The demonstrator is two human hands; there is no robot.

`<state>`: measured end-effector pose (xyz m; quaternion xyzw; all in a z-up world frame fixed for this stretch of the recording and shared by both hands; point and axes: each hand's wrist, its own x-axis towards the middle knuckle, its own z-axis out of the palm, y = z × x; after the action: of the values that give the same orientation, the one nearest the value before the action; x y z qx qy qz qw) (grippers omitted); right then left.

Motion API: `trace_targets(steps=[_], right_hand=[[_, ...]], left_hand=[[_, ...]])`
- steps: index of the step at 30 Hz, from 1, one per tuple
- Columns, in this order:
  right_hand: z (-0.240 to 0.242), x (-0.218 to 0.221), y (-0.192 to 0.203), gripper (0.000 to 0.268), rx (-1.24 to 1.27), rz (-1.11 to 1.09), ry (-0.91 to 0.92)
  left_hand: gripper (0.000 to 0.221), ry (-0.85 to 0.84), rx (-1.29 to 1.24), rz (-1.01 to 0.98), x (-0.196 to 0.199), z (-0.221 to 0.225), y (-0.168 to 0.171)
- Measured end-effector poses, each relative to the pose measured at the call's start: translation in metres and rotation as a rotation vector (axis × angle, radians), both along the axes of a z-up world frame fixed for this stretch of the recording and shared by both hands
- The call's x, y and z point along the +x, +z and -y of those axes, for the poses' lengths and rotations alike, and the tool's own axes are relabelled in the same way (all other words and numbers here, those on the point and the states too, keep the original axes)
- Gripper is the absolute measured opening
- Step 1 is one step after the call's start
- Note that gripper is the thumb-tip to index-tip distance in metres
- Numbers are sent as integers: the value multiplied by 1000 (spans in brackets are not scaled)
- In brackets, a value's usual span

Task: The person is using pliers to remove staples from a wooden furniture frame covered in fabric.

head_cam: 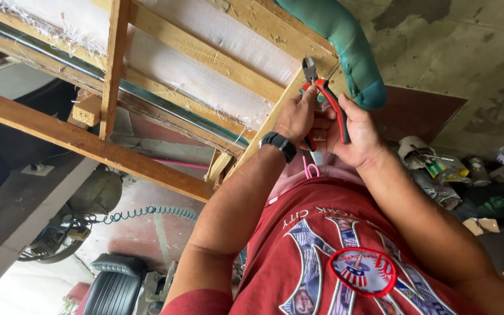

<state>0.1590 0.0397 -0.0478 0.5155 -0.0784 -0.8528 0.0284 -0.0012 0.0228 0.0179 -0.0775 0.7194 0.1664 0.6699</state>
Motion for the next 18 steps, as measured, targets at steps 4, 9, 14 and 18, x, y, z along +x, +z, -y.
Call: trace_targets(steps=[4, 9, 14, 18], right_hand=[[1, 5, -11, 47, -25, 4, 14], [-6, -10, 0, 48, -23, 76, 64], [3, -7, -8, 49, -9, 65, 30], [1, -18, 2, 46, -2, 127, 12]], left_hand=[[69, 3, -16, 15, 2, 5, 8], [69, -17, -35, -3, 0, 7, -2], [69, -60, -70, 29, -9, 0, 11], [72, -102, -33, 3, 3, 8, -24]])
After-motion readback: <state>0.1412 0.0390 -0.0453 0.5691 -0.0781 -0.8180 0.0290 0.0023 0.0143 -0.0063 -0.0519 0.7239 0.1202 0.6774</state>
